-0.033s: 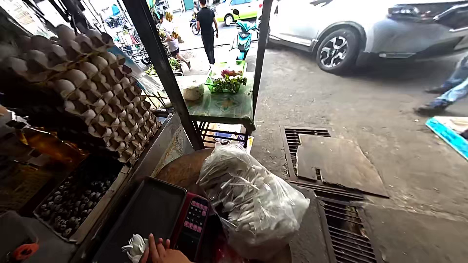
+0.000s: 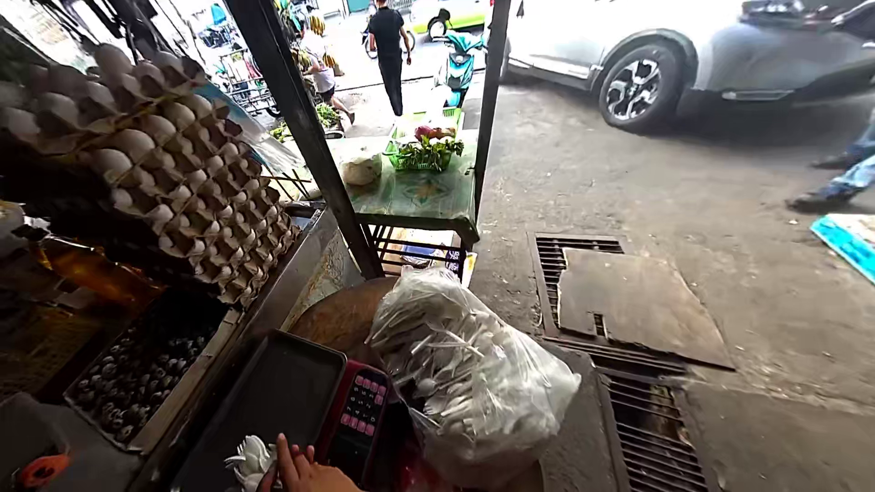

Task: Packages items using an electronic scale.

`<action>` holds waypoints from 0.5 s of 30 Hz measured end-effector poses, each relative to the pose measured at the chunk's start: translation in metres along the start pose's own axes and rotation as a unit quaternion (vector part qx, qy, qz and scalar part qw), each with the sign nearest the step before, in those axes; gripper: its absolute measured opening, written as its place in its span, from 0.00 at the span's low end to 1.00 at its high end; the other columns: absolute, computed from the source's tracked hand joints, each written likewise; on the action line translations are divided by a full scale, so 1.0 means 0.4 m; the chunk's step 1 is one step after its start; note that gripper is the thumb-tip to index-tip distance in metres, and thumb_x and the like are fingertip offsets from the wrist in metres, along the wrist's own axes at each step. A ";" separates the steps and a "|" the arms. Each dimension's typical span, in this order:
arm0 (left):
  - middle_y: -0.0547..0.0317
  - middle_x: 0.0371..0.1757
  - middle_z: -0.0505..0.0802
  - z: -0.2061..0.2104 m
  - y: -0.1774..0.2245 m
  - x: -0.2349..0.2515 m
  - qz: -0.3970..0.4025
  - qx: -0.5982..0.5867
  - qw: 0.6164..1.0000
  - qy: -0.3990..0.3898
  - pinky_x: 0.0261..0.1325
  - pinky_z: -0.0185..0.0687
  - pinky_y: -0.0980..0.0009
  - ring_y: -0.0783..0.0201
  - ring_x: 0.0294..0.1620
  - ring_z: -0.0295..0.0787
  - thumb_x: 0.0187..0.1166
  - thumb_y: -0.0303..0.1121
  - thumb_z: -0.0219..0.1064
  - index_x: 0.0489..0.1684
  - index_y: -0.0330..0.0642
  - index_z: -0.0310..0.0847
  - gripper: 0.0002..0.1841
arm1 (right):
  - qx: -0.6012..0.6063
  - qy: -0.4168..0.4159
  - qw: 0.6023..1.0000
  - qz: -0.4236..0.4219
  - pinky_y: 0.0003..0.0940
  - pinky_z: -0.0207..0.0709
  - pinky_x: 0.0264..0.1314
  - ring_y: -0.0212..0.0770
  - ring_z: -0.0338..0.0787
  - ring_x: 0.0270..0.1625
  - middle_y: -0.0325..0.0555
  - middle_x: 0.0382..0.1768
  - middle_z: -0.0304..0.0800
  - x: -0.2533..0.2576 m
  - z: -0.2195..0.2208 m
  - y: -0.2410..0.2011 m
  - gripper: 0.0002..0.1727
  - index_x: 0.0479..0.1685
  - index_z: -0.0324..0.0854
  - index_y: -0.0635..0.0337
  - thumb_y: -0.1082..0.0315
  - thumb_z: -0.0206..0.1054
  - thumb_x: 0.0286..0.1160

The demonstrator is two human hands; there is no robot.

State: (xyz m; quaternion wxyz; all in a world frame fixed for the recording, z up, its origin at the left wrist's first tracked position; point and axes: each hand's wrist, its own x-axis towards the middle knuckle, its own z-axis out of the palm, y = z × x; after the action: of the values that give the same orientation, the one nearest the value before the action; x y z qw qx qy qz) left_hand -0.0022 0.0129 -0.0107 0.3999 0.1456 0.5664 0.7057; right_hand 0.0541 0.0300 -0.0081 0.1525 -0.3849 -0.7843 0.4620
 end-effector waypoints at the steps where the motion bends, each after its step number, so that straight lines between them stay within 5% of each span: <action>1: 0.60 0.38 0.92 0.000 -0.020 0.015 0.063 0.041 0.997 -0.007 0.45 0.89 0.72 0.70 0.41 0.93 0.91 0.30 0.48 0.55 0.28 0.74 0.13 | 0.023 0.029 0.999 -0.022 0.60 0.84 0.62 0.65 0.88 0.66 0.72 0.71 0.79 -0.020 -0.017 0.020 0.36 0.95 0.39 0.66 0.70 0.47 0.91; 5: 0.75 0.29 0.90 0.067 0.061 0.005 -0.031 0.060 0.997 0.030 0.42 0.89 0.78 0.79 0.32 0.89 0.92 0.31 0.39 0.42 0.50 0.75 0.16 | 0.230 -0.004 0.971 -0.068 0.65 0.77 0.72 0.65 0.87 0.68 0.68 0.74 0.80 -0.066 -0.128 0.097 0.50 0.96 0.39 0.63 0.65 0.70 0.79; 10: 0.73 0.30 0.95 0.087 0.070 0.012 0.074 -0.045 0.996 -0.037 0.45 0.94 0.72 0.73 0.35 0.95 0.93 0.38 0.31 0.41 0.55 0.80 0.25 | 0.389 0.070 0.914 -0.089 0.54 0.74 0.78 0.57 0.84 0.72 0.66 0.72 0.81 -0.083 -0.152 0.158 0.28 0.86 0.65 0.68 0.62 0.54 0.91; 12: 0.74 0.29 0.93 0.095 0.074 0.005 0.099 -0.034 0.994 -0.038 0.43 0.93 0.74 0.75 0.32 0.94 0.94 0.41 0.29 0.40 0.54 0.81 0.27 | 0.525 0.091 0.846 -0.012 0.47 0.79 0.70 0.50 0.86 0.67 0.64 0.71 0.80 -0.087 -0.147 0.173 0.28 0.83 0.65 0.70 0.61 0.44 0.93; 15: 0.76 0.28 0.92 0.112 0.047 -0.027 0.110 -0.030 0.993 -0.029 0.44 0.92 0.74 0.76 0.31 0.92 0.95 0.45 0.33 0.42 0.56 0.80 0.24 | 0.720 0.106 0.665 0.170 0.44 0.80 0.60 0.45 0.88 0.59 0.57 0.69 0.82 -0.085 -0.150 0.191 0.31 0.84 0.61 0.65 0.51 0.33 0.97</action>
State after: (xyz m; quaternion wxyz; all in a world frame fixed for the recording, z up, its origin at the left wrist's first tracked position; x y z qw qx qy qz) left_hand 0.0266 0.0348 0.0232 0.3404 0.2153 0.5135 0.7577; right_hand 0.1475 0.0625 -0.0368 0.3834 -0.3283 -0.1073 0.8566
